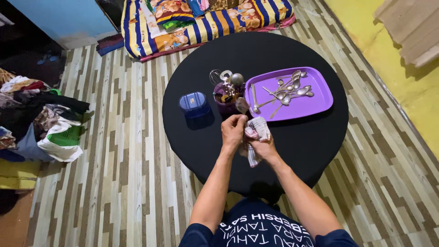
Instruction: The person wipes multiple metal spoons and forks with a cloth on a black table. They pick each utensil from a purple tray, wipe it, and place it into a purple container. The process is repeated for several items.
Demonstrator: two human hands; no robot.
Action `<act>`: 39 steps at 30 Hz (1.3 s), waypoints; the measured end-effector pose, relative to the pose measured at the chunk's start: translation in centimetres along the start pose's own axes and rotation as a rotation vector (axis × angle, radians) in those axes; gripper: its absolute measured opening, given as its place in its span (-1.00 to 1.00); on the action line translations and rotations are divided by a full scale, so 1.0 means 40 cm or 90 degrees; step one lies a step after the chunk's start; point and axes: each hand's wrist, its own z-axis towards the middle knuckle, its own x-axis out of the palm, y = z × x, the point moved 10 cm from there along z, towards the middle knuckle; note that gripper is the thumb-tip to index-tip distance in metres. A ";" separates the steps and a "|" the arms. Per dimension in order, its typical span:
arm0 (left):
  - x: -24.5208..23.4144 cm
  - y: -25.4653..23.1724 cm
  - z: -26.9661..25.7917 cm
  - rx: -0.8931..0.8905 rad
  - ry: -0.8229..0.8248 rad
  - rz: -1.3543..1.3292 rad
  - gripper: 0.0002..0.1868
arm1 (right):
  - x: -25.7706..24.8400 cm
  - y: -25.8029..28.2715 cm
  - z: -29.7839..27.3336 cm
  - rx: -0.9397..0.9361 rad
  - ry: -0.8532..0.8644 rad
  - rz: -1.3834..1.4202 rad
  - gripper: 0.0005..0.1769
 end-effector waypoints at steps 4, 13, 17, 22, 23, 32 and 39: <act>-0.032 -0.060 -0.012 -0.013 -0.066 -0.095 -0.87 | -0.022 -0.002 -0.034 0.048 0.065 0.046 -0.54; -0.037 -0.075 -0.058 0.114 -0.062 0.014 -0.88 | -0.112 0.246 0.041 0.139 -0.095 0.150 -0.77; -0.015 -0.061 -0.090 0.159 -0.023 0.041 -0.77 | -0.007 0.369 0.080 -0.011 0.026 0.089 -0.59; -0.055 -0.122 -0.111 0.220 -0.012 0.112 -0.83 | -0.009 0.341 0.098 -0.111 -0.015 0.031 -0.73; -0.055 -0.130 -0.109 0.240 -0.006 0.141 -0.85 | -0.025 0.343 0.100 -0.119 -0.043 -0.011 -0.79; -0.095 -0.134 -0.120 0.232 -0.066 0.138 -0.93 | -0.082 0.299 0.036 -0.005 -0.221 0.222 -0.50; -0.069 -0.035 -0.129 0.215 -0.053 0.114 -0.86 | 0.058 0.273 -0.004 0.139 -0.079 0.296 -0.45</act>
